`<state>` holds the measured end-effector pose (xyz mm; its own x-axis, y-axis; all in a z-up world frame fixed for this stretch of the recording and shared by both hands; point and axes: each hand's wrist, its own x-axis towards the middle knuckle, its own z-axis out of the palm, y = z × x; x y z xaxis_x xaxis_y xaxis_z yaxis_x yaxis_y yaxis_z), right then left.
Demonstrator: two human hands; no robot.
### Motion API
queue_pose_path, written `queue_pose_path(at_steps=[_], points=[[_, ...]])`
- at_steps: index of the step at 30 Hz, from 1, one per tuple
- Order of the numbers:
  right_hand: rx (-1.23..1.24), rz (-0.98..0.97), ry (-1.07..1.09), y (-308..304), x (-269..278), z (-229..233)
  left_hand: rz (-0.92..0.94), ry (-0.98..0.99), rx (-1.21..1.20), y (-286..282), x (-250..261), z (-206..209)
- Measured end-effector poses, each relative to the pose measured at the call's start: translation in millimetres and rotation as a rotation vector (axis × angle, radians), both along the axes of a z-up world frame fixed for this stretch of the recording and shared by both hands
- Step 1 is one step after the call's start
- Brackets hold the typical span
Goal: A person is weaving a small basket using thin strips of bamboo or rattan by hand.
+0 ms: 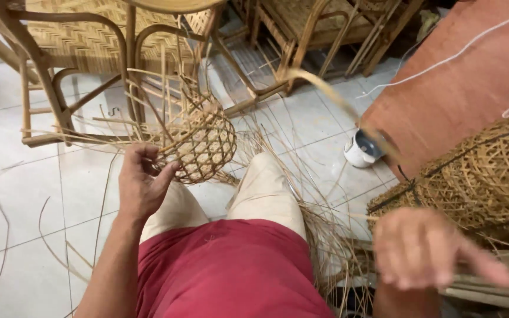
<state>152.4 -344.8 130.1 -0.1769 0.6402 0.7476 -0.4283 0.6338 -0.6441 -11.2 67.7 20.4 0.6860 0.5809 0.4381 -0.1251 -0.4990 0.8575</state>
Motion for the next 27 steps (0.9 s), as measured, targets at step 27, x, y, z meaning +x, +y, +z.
queue_pose_path(at_steps=[27], points=[[-0.816, -1.278, -0.07, 52, 47, -121, -0.589, 0.065, -0.213, -81, 52, -23]])
